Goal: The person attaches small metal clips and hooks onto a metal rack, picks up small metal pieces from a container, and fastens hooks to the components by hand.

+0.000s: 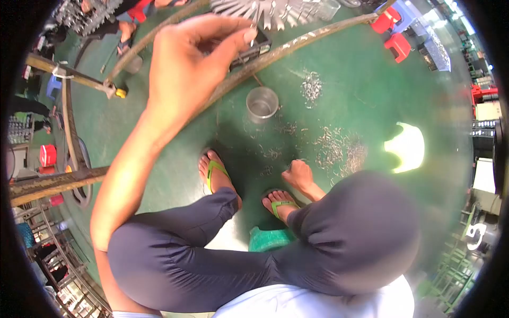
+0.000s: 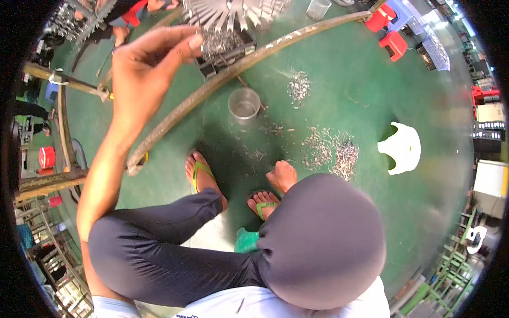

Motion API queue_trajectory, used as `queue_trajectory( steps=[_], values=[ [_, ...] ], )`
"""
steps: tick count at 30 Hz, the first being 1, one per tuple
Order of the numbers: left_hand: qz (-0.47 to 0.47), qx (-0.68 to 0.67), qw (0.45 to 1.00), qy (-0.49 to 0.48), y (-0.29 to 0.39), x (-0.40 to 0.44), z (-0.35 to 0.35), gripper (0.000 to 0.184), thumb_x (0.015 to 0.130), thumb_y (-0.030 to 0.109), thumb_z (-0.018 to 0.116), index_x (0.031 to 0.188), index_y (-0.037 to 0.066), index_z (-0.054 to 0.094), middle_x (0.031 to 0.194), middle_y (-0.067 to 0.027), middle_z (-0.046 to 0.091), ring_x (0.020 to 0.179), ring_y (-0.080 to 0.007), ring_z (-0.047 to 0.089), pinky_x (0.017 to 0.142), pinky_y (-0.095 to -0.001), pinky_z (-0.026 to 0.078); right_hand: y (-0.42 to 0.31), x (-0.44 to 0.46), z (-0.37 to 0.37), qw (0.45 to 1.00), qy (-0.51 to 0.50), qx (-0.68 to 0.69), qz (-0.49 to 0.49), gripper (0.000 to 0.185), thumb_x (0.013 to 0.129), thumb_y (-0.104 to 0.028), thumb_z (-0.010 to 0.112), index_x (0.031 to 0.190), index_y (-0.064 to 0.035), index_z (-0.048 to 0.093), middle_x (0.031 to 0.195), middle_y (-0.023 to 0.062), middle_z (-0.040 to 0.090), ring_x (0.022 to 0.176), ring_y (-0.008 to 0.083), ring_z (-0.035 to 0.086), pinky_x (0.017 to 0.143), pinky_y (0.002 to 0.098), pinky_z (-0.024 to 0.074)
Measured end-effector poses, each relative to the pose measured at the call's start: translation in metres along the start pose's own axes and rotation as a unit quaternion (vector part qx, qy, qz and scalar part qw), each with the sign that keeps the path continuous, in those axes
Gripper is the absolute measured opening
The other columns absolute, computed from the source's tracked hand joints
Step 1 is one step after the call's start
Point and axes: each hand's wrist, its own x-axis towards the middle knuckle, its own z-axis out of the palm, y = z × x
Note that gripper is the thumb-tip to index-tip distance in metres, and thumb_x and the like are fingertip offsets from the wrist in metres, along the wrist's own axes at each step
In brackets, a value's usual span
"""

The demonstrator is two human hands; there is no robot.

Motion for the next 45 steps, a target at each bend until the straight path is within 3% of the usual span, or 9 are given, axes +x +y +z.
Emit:
queue_trajectory(
  steps=[5, 7, 9, 12, 15, 16, 28, 36, 45],
  values=[
    [-0.021, -0.031, 0.999, -0.009, 0.006, 0.003, 0.005, 0.021, 0.096, 0.006, 0.073, 0.115, -0.003, 0.075, 0.099, -0.0069, 0.076, 0.087, -0.0124, 0.071, 0.078, -0.026, 0.057, -0.084, 0.044, -0.152, 0.948, 0.157, 0.248, -0.125, 0.015, 0.075, -0.007, 0.078, 0.077, -0.0008, 0.065, 0.072, 0.0113, 0.069, 0.067, 0.0147, 0.067, 0.062, 0.0283, 0.0535],
    [-0.007, -0.07, 0.998, -0.003, 0.005, 0.006, 0.011, 0.02, 0.095, 0.007, 0.074, 0.112, -0.002, 0.077, 0.092, -0.0035, 0.077, 0.08, -0.0063, 0.068, 0.075, -0.0221, 0.055, -0.121, 0.053, -0.21, 0.906, 0.208, 0.325, -0.173, 0.012, 0.08, -0.001, 0.077, 0.082, -0.0009, 0.066, 0.075, 0.0036, 0.07, 0.073, 0.0067, 0.065, 0.066, 0.025, 0.0542],
    [-0.023, -0.092, 0.995, -0.009, 0.006, 0.008, 0.013, 0.02, 0.095, 0.007, 0.073, 0.112, -0.003, 0.076, 0.093, -0.0042, 0.077, 0.082, -0.0067, 0.068, 0.077, -0.0224, 0.056, -0.162, 0.054, -0.254, 0.811, 0.238, 0.492, -0.21, 0.012, 0.083, 0.004, 0.076, 0.092, 0.0015, 0.069, 0.081, 0.0009, 0.071, 0.077, 0.0061, 0.067, 0.072, 0.0251, 0.0562],
    [-0.037, -0.095, 0.994, -0.024, 0.001, 0.01, 0.013, 0.024, 0.095, 0.007, 0.074, 0.116, -0.005, 0.074, 0.101, -0.0095, 0.076, 0.088, -0.0129, 0.072, 0.079, -0.0265, 0.057, -0.197, 0.065, -0.285, 0.749, 0.31, 0.49, -0.32, 0.016, 0.08, 0.002, 0.076, 0.094, 0.0005, 0.071, 0.077, 0.0002, 0.071, 0.071, 0.0053, 0.066, 0.065, 0.0231, 0.0543],
    [-0.029, -0.112, 0.993, -0.015, 0.002, 0.008, 0.015, 0.025, 0.095, 0.008, 0.075, 0.116, -0.005, 0.074, 0.101, -0.0087, 0.076, 0.087, -0.0126, 0.071, 0.079, -0.0266, 0.057, -0.213, 0.069, -0.291, 0.755, 0.282, 0.49, -0.333, 0.019, 0.079, 0.003, 0.076, 0.098, 0.0012, 0.072, 0.076, 0.0008, 0.071, 0.071, 0.0055, 0.066, 0.065, 0.0231, 0.0545],
    [-0.028, -0.106, 0.994, -0.015, 0.003, 0.008, 0.014, 0.025, 0.095, 0.008, 0.075, 0.116, -0.005, 0.074, 0.1, -0.0085, 0.076, 0.087, -0.0124, 0.07, 0.079, -0.0266, 0.056, -0.213, 0.065, -0.293, 0.777, 0.263, 0.471, -0.324, 0.021, 0.084, 0.006, 0.076, 0.105, 0.0054, 0.071, 0.086, 0.0029, 0.072, 0.079, 0.007, 0.068, 0.075, 0.0235, 0.0572],
    [-0.022, -0.096, 0.995, 0.001, 0.001, 0.001, 0.009, 0.021, 0.093, 0.009, 0.077, 0.111, -0.003, 0.076, 0.097, -0.0055, 0.076, 0.087, -0.0092, 0.068, 0.08, -0.0248, 0.055, -0.222, 0.061, -0.284, 0.778, 0.303, 0.458, -0.305, 0.019, 0.081, 0.002, 0.077, 0.1, 0.0008, 0.073, 0.079, 0.0023, 0.07, 0.072, 0.0063, 0.066, 0.065, 0.0232, 0.055],
    [-0.004, -0.075, 0.997, 0.016, -0.002, 0.002, 0.009, 0.021, 0.091, 0.012, 0.079, 0.109, -0.001, 0.077, 0.096, -0.0042, 0.077, 0.086, -0.0072, 0.067, 0.079, -0.0234, 0.053, -0.223, 0.073, -0.286, 0.798, 0.259, 0.438, -0.324, 0.021, 0.087, 0.008, 0.075, 0.107, 0.0068, 0.071, 0.092, 0.0043, 0.073, 0.083, 0.0076, 0.069, 0.076, 0.0228, 0.0574],
    [0.007, 0.07, 0.996, -0.051, -0.016, 0.007, 0.005, 0.018, 0.089, 0.01, 0.077, 0.102, -0.002, 0.076, 0.09, -0.0118, 0.076, 0.078, -0.0152, 0.071, 0.073, -0.0303, 0.057, -0.227, 0.089, -0.302, 0.844, 0.236, 0.384, -0.29, 0.019, 0.088, 0.003, 0.077, 0.105, 0.007, 0.071, 0.087, 0.0035, 0.072, 0.078, 0.0063, 0.067, 0.071, 0.021, 0.0566]
  ],
)
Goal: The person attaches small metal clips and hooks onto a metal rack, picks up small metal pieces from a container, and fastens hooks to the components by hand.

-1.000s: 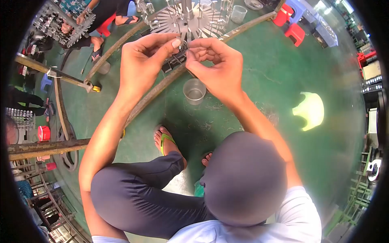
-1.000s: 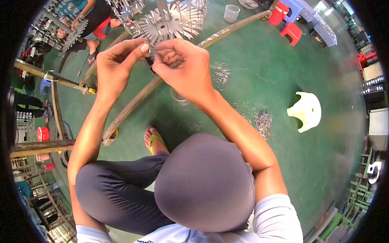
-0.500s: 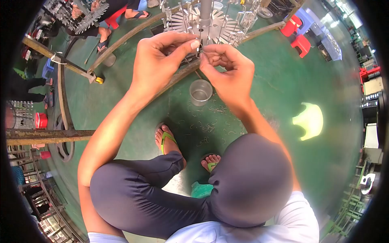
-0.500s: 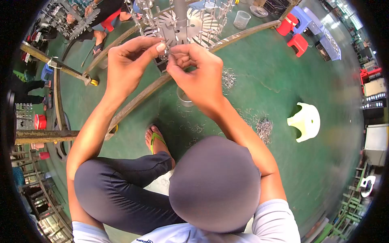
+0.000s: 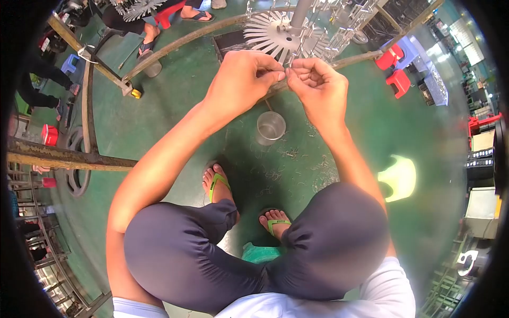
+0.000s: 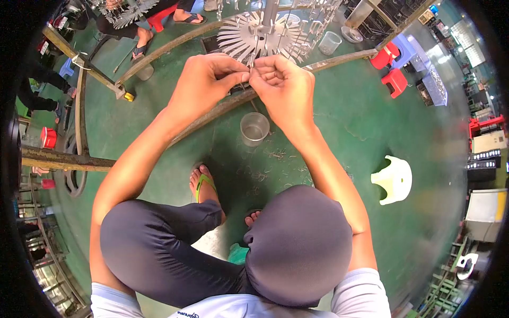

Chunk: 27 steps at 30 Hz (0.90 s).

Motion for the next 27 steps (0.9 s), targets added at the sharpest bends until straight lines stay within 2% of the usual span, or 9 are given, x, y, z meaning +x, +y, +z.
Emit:
queue_trajectory(
  steps=[3, 8, 14, 17, 18, 20, 21, 24, 27],
  values=[
    [0.038, 0.028, 0.999, 0.013, -0.004, 0.003, 0.004, 0.016, 0.089, 0.007, 0.074, 0.102, -0.003, 0.076, 0.09, -0.015, 0.076, 0.077, -0.0194, 0.072, 0.073, -0.0325, 0.057, -0.008, 0.005, -0.003, 0.999, -0.015, -0.049, 0.01, 0.02, 0.088, -0.001, 0.079, 0.105, 0.0072, 0.071, 0.087, 0.0047, 0.073, 0.077, 0.0067, 0.068, 0.071, 0.0216, 0.0568],
    [0.071, 0.085, 0.993, 0.035, -0.004, 0.007, 0.008, 0.016, 0.087, 0.005, 0.071, 0.1, -0.004, 0.075, 0.09, -0.0192, 0.074, 0.076, -0.0252, 0.073, 0.071, -0.0355, 0.056, -0.042, 0.014, -0.005, 0.99, -0.015, -0.138, 0.005, 0.022, 0.088, -0.016, 0.075, 0.092, 0.0058, 0.076, 0.074, 0.013, 0.075, 0.066, 0.0116, 0.07, 0.064, 0.0299, 0.0558],
    [0.034, 0.028, 0.996, 0.074, -0.011, 0.008, 0.018, 0.017, 0.085, 0.01, 0.073, 0.092, -0.005, 0.076, 0.078, -0.0196, 0.073, 0.07, -0.0239, 0.072, 0.067, -0.0361, 0.055, -0.05, 0.033, -0.004, 0.977, -0.028, -0.207, 0.031, 0.024, 0.085, -0.019, 0.073, 0.085, 0.0047, 0.077, 0.067, 0.0152, 0.072, 0.061, 0.0201, 0.071, 0.062, 0.0352, 0.0544],
    [-0.096, 0.008, 0.995, -0.014, 0.003, 0.006, 0.005, 0.026, 0.088, 0.017, 0.074, 0.1, -0.006, 0.075, 0.091, -0.0198, 0.074, 0.079, -0.0243, 0.074, 0.073, -0.0361, 0.059, -0.048, 0.041, -0.009, 0.975, -0.047, -0.21, 0.058, 0.022, 0.084, -0.017, 0.073, 0.084, 0.004, 0.078, 0.065, 0.0139, 0.072, 0.06, 0.0196, 0.071, 0.061, 0.0342, 0.055],
    [-0.182, -0.122, 0.975, -0.022, -0.001, 0.007, 0.007, 0.031, 0.089, 0.019, 0.074, 0.106, -0.007, 0.073, 0.097, -0.0198, 0.073, 0.084, -0.0254, 0.074, 0.076, -0.0367, 0.059, -0.047, 0.044, -0.01, 0.975, -0.05, -0.208, 0.066, 0.021, 0.084, -0.017, 0.073, 0.083, 0.0038, 0.078, 0.064, 0.0134, 0.072, 0.06, 0.019, 0.071, 0.061, 0.0337, 0.0551],
    [-0.339, -0.37, 0.864, -0.041, -0.018, 0.015, 0.018, 0.041, 0.092, 0.024, 0.073, 0.117, -0.008, 0.068, 0.109, -0.0198, 0.071, 0.093, -0.0278, 0.074, 0.083, -0.0377, 0.061, -0.047, 0.048, -0.012, 0.977, -0.047, -0.186, 0.094, 0.021, 0.083, -0.016, 0.074, 0.081, 0.0044, 0.078, 0.065, 0.0129, 0.072, 0.059, 0.0178, 0.071, 0.06, 0.0327, 0.0553],
    [-0.344, -0.442, 0.827, -0.054, -0.026, 0.018, 0.019, 0.041, 0.099, 0.021, 0.065, 0.127, -0.008, 0.057, 0.121, -0.0202, 0.064, 0.103, -0.0321, 0.071, 0.092, -0.0409, 0.061, -0.047, 0.051, -0.012, 0.978, -0.046, -0.175, 0.107, 0.021, 0.083, -0.016, 0.074, 0.08, 0.0047, 0.078, 0.065, 0.0126, 0.072, 0.059, 0.0172, 0.071, 0.059, 0.0321, 0.0555],
    [-0.284, -0.613, 0.737, 0.029, -0.041, 0.029, 0.045, 0.031, 0.102, 0.015, 0.059, 0.124, -0.006, 0.057, 0.119, -0.0205, 0.065, 0.107, -0.0312, 0.07, 0.096, -0.0413, 0.06, -0.033, 0.061, -0.015, 0.978, -0.044, -0.182, 0.09, 0.021, 0.083, -0.014, 0.074, 0.08, 0.0063, 0.077, 0.065, 0.0127, 0.073, 0.059, 0.0161, 0.071, 0.057, 0.0313, 0.0555],
    [-0.307, -0.621, 0.721, 0.031, -0.044, 0.04, 0.054, 0.029, 0.104, 0.016, 0.056, 0.123, -0.006, 0.056, 0.118, -0.0219, 0.067, 0.109, -0.032, 0.069, 0.098, -0.0427, 0.059, -0.033, 0.065, -0.021, 0.972, -0.037, -0.216, 0.086, 0.02, 0.083, -0.014, 0.074, 0.08, 0.0065, 0.077, 0.066, 0.0132, 0.073, 0.058, 0.016, 0.071, 0.056, 0.0313, 0.0553]
  ],
)
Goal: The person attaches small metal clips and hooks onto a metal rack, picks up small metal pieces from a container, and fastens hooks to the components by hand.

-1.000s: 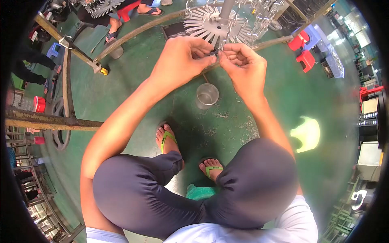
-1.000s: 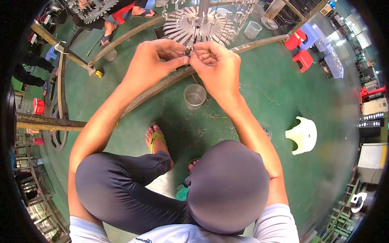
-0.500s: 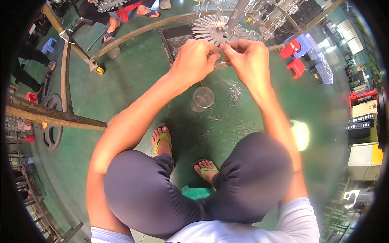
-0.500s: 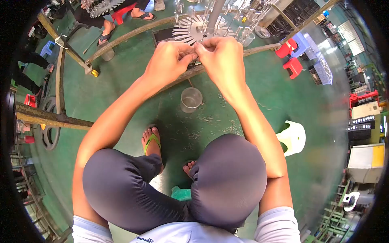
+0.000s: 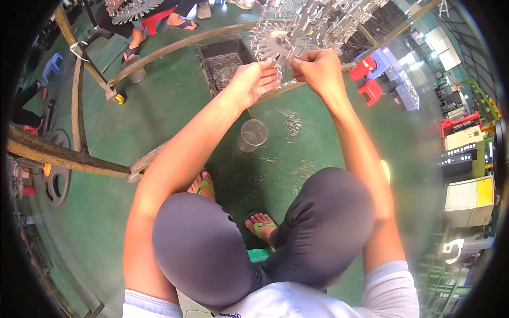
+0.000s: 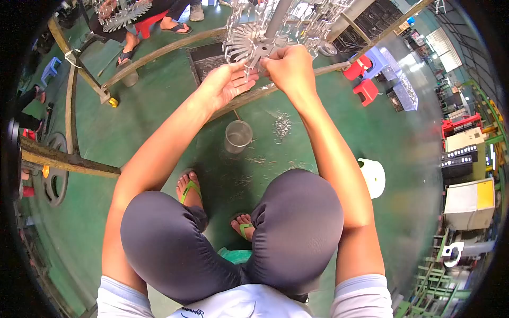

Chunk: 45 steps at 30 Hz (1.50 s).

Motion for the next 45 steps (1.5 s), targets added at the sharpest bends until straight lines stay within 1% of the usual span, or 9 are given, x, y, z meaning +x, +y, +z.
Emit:
queue_trajectory(
  steps=[9, 28, 30, 34, 35, 36, 38, 41, 45],
  values=[
    [-0.035, 0.01, 0.999, 0.009, -0.009, 0.006, 0.016, 0.038, 0.103, 0.025, 0.063, 0.122, -0.008, 0.056, 0.122, -0.0259, 0.067, 0.111, -0.0341, 0.07, 0.094, -0.0427, 0.061, 0.004, -0.009, -0.018, 0.996, -0.035, 0.023, 0.074, 0.025, 0.09, -0.011, 0.076, 0.091, 0.0138, 0.073, 0.079, 0.0174, 0.075, 0.073, 0.0211, 0.077, 0.065, 0.0301, 0.064],
    [-0.046, 0.078, 0.995, -0.046, -0.016, -0.027, 0.003, 0.037, 0.105, 0.016, 0.054, 0.13, -0.01, 0.056, 0.122, -0.024, 0.068, 0.111, -0.0285, 0.07, 0.099, -0.0377, 0.058, 0.014, -0.04, -0.042, 0.999, -0.025, 0.007, 0.033, 0.023, 0.088, -0.015, 0.076, 0.085, 0.0082, 0.074, 0.072, 0.0133, 0.073, 0.066, 0.0181, 0.074, 0.061, 0.0308, 0.06],
    [0.038, 0.256, 0.965, -0.032, -0.017, -0.05, 0.01, 0.034, 0.105, 0.02, 0.057, 0.125, -0.007, 0.063, 0.116, -0.0192, 0.072, 0.103, -0.024, 0.072, 0.094, -0.0338, 0.058, 0.016, -0.05, -0.039, 1.0, -0.001, -0.009, 0.0, 0.023, 0.081, -0.018, 0.077, 0.076, 0.0035, 0.074, 0.065, 0.0131, 0.071, 0.057, 0.0178, 0.07, 0.058, 0.0358, 0.0555],
    [0.29, 0.443, 0.848, -0.021, -0.011, -0.084, 0.026, 0.03, 0.1, 0.024, 0.07, 0.115, -0.001, 0.074, 0.104, -0.0077, 0.076, 0.091, -0.014, 0.071, 0.084, -0.0277, 0.056, 0.013, -0.074, -0.034, 0.979, 0.069, -0.08, -0.175, 0.023, 0.077, -0.018, 0.072, 0.072, 0.0036, 0.07, 0.063, 0.0208, 0.064, 0.064, 0.0353, 0.068, 0.062, 0.0435, 0.0525],
    [0.34, 0.447, 0.828, -0.01, -0.008, -0.092, 0.031, 0.03, 0.099, 0.023, 0.073, 0.117, -0.001, 0.074, 0.104, -0.0062, 0.076, 0.092, -0.0125, 0.07, 0.085, -0.0278, 0.056, 0.014, -0.079, -0.033, 0.976, 0.027, -0.098, -0.195, 0.018, 0.089, -0.015, 0.076, 0.086, 0.0031, 0.072, 0.071, 0.0085, 0.07, 0.069, 0.0094, 0.068, 0.06, 0.0288, 0.0519],
    [0.362, 0.432, 0.826, 0.003, -0.007, -0.098, 0.036, 0.031, 0.097, 0.023, 0.076, 0.114, -0.003, 0.074, 0.101, -0.007, 0.076, 0.09, -0.0113, 0.07, 0.084, -0.0255, 0.055, 0.009, -0.082, -0.024, 0.975, 0.068, 0.005, -0.213, 0.016, 0.085, -0.01, 0.069, 0.078, 0.0045, 0.067, 0.073, 0.0267, 0.065, 0.07, 0.0433, 0.068, 0.066, 0.0478, 0.0538],
    [0.388, 0.442, 0.808, 0.024, -0.002, -0.106, 0.039, 0.033, 0.095, 0.022, 0.078, 0.112, -0.005, 0.074, 0.1, -0.0084, 0.076, 0.09, -0.0106, 0.069, 0.085, -0.0234, 0.053, 0.022, -0.081, -0.007, 0.94, 0.094, -0.015, -0.327, 0.026, 0.077, -0.02, 0.072, 0.07, 0.0046, 0.068, 0.065, 0.0229, 0.065, 0.066, 0.0415, 0.067, 0.066, 0.0487, 0.0545],
    [0.371, 0.457, 0.808, 0.031, 0.001, -0.107, 0.021, 0.033, 0.096, 0.021, 0.076, 0.114, -0.006, 0.073, 0.102, -0.0092, 0.076, 0.093, -0.0117, 0.07, 0.088, -0.0241, 0.054, 0.017, -0.086, 0.016, 0.941, 0.158, 0.003, -0.299, 0.028, 0.078, -0.022, 0.073, 0.07, 0.005, 0.069, 0.067, 0.0243, 0.066, 0.068, 0.0427, 0.068, 0.068, 0.0485, 0.0565],
    [0.345, 0.395, 0.851, 0.037, -0.003, -0.101, 0.01, 0.03, 0.098, 0.02, 0.074, 0.113, -0.006, 0.073, 0.101, -0.0093, 0.075, 0.089, -0.0122, 0.069, 0.087, -0.0258, 0.055, 0.015, -0.079, 0.015, 0.956, 0.064, 0.011, -0.287, 0.03, 0.081, -0.022, 0.073, 0.075, 0.0065, 0.07, 0.077, 0.028, 0.069, 0.071, 0.0413, 0.07, 0.072, 0.0414, 0.0587]
  ],
)
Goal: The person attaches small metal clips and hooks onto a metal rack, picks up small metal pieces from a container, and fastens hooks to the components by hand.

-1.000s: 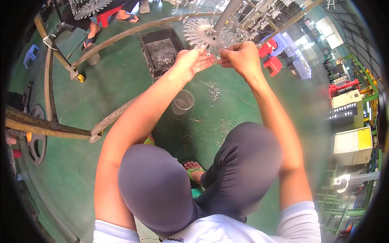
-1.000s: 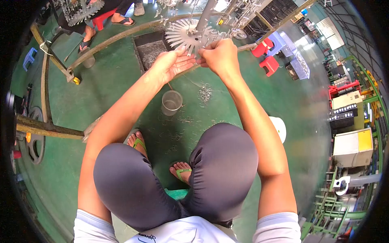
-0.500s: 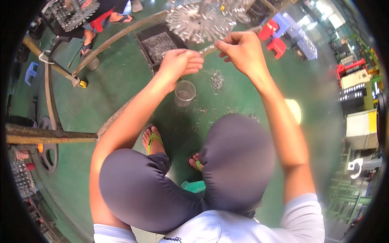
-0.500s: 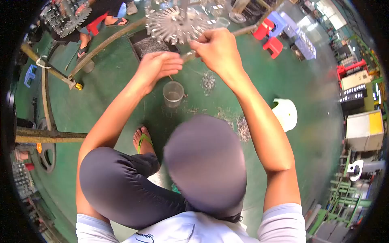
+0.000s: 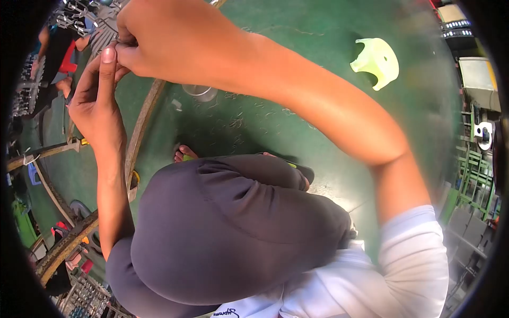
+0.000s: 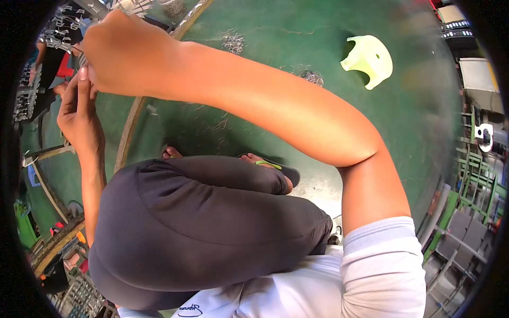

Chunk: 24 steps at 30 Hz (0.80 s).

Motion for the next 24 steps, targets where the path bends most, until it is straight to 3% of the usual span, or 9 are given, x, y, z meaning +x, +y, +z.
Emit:
queue_trajectory(
  steps=[2, 4, 6, 8, 12, 16, 19, 22, 24],
  values=[
    [-0.019, -0.009, 1.0, -0.005, -0.007, 0.0, -0.004, 0.028, 0.099, 0.019, 0.073, 0.112, -0.006, 0.073, 0.099, -0.0095, 0.075, 0.088, -0.0127, 0.069, 0.086, -0.027, 0.056, 0.005, 0.005, -0.001, 0.996, 0.008, -0.041, -0.08, 0.026, 0.085, -0.018, 0.075, 0.08, 0.0071, 0.071, 0.079, 0.0253, 0.072, 0.071, 0.0346, 0.074, 0.071, 0.036, 0.0592],
    [-0.039, -0.041, 0.998, -0.012, -0.011, 0.0, -0.002, 0.027, 0.101, 0.018, 0.07, 0.11, -0.006, 0.074, 0.098, -0.0101, 0.075, 0.087, -0.0139, 0.07, 0.084, -0.029, 0.058, 0.003, 0.007, 0.004, 0.996, 0.075, -0.009, -0.04, 0.022, 0.084, -0.012, 0.071, 0.075, 0.0064, 0.065, 0.073, 0.0261, 0.066, 0.073, 0.0426, 0.068, 0.07, 0.0465, 0.0547],
    [-0.045, -0.043, 0.998, -0.026, -0.017, -0.001, -0.004, 0.026, 0.101, 0.018, 0.069, 0.11, -0.007, 0.073, 0.097, -0.0106, 0.075, 0.086, -0.0146, 0.07, 0.083, -0.0297, 0.058, 0.004, 0.012, 0.001, 0.996, 0.083, 0.002, -0.027, 0.02, 0.084, -0.009, 0.07, 0.073, 0.006, 0.063, 0.069, 0.0257, 0.063, 0.071, 0.0442, 0.066, 0.068, 0.05, 0.053],
    [-0.08, -0.018, 0.996, -0.019, -0.019, -0.002, -0.006, 0.026, 0.101, 0.018, 0.07, 0.11, -0.006, 0.074, 0.095, -0.011, 0.075, 0.084, -0.0143, 0.07, 0.082, -0.0292, 0.058, 0.008, 0.016, -0.004, 0.998, 0.035, -0.008, -0.043, 0.019, 0.084, -0.007, 0.072, 0.074, 0.0059, 0.063, 0.069, 0.0242, 0.065, 0.067, 0.0396, 0.069, 0.064, 0.0465, 0.0544],
    [-0.128, -0.048, 0.986, -0.092, -0.035, -0.011, -0.016, 0.023, 0.099, 0.017, 0.071, 0.107, -0.004, 0.075, 0.091, -0.0085, 0.075, 0.082, -0.0118, 0.069, 0.078, -0.0262, 0.055, -0.015, 0.012, -0.029, 0.982, -0.032, 0.129, 0.132, 0.016, 0.084, -0.005, 0.077, 0.08, 0.0065, 0.066, 0.071, 0.0193, 0.07, 0.061, 0.0219, 0.071, 0.056, 0.0343, 0.0544],
    [-0.187, 0.024, 0.969, -0.158, -0.056, -0.027, -0.031, 0.024, 0.102, 0.017, 0.068, 0.106, -0.005, 0.074, 0.091, -0.0064, 0.074, 0.085, -0.0117, 0.068, 0.079, -0.0271, 0.055, 0.005, 0.007, -0.029, 0.949, -0.049, 0.187, 0.249, 0.012, 0.087, -0.004, 0.075, 0.085, 0.0063, 0.068, 0.072, 0.0152, 0.072, 0.058, 0.0168, 0.07, 0.054, 0.0316, 0.054],
    [-0.234, 0.065, 0.95, -0.197, -0.084, -0.042, -0.039, 0.026, 0.101, 0.02, 0.068, 0.106, -0.005, 0.074, 0.091, -0.0071, 0.075, 0.085, -0.0111, 0.068, 0.077, -0.0276, 0.054, 0.01, 0.004, -0.032, 0.947, -0.031, 0.197, 0.252, 0.012, 0.092, -0.006, 0.074, 0.093, 0.0053, 0.072, 0.08, 0.008, 0.072, 0.074, 0.013, 0.072, 0.067, 0.0268, 0.0562],
    [-0.257, 0.192, 0.901, -0.293, -0.1, -0.059, -0.048, 0.03, 0.101, 0.024, 0.068, 0.108, -0.004, 0.073, 0.09, -0.0079, 0.075, 0.084, -0.0127, 0.068, 0.075, -0.0316, 0.054, 0.017, 0.004, -0.039, 0.953, -0.054, 0.157, 0.253, 0.01, 0.094, -0.002, 0.073, 0.098, 0.0074, 0.07, 0.086, 0.008, 0.074, 0.079, 0.0162, 0.074, 0.075, 0.0264, 0.0589],
    [-0.238, 0.301, 0.847, -0.368, -0.122, -0.079, -0.063, 0.033, 0.096, 0.03, 0.069, 0.099, -0.003, 0.075, 0.09, -0.0164, 0.075, 0.082, -0.0269, 0.072, 0.076, -0.0414, 0.055, 0.016, 0.004, -0.041, 0.951, -0.064, 0.149, 0.263, 0.012, 0.094, -0.003, 0.074, 0.098, 0.0069, 0.071, 0.087, 0.0091, 0.074, 0.08, 0.0159, 0.074, 0.076, 0.027, 0.0588]
  ],
)
